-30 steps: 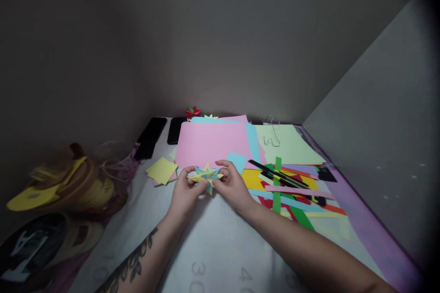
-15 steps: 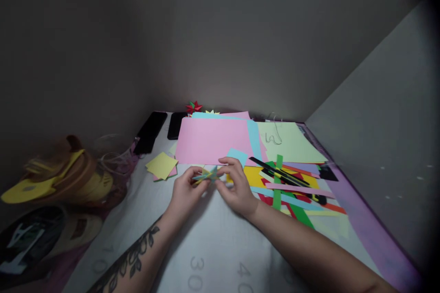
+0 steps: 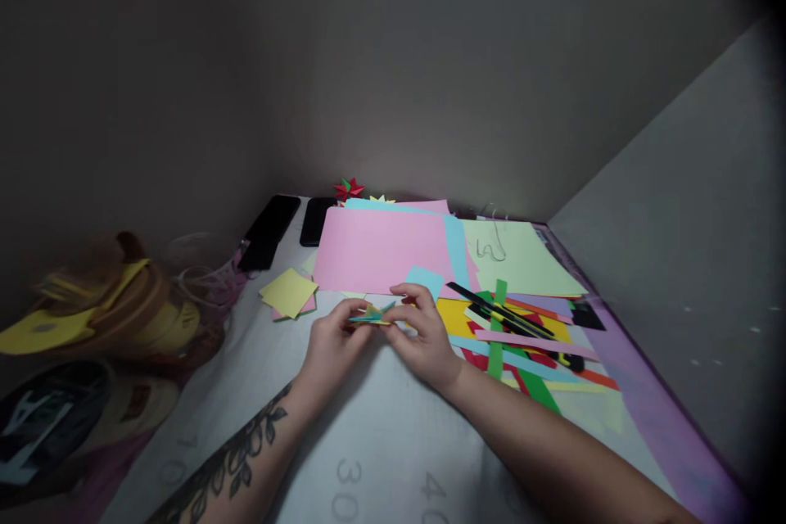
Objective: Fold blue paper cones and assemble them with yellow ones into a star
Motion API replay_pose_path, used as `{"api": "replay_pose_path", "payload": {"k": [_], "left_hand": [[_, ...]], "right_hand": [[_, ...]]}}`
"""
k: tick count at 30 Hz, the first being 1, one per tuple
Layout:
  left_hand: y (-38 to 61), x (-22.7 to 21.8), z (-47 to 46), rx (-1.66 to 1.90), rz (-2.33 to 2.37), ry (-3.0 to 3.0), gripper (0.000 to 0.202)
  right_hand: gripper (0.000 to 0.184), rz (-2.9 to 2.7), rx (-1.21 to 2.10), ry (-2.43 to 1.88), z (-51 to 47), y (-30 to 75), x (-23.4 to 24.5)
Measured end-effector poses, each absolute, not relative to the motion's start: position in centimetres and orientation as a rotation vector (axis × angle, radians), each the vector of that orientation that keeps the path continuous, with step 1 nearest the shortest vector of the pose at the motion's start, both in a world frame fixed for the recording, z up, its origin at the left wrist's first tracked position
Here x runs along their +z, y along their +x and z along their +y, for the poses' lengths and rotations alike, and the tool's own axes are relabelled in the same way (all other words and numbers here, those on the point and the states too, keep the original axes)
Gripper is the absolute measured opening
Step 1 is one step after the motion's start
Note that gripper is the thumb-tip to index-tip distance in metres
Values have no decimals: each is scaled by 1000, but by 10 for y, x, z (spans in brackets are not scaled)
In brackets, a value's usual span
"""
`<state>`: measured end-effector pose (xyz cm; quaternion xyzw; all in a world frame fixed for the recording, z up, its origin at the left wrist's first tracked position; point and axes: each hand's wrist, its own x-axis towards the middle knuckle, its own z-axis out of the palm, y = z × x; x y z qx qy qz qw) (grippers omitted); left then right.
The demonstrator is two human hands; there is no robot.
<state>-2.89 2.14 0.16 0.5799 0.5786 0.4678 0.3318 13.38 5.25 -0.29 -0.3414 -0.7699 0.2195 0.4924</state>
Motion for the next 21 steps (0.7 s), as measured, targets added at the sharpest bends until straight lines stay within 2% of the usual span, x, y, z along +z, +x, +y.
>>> {"api": "replay_pose_path", "payload": {"k": [4,14,21], "left_hand": [[-28,2,21,1221,1533,1539,19],[-29,1,15,1143,1551,1787,18],[-27,-3,18,1175,1557,1630,20]], "right_hand": [[11,-1902,484,-808,52,134,-1],[11,-1825,721,-946,53,129,0],[10,-1699,844,-952,56,126,-4]]}}
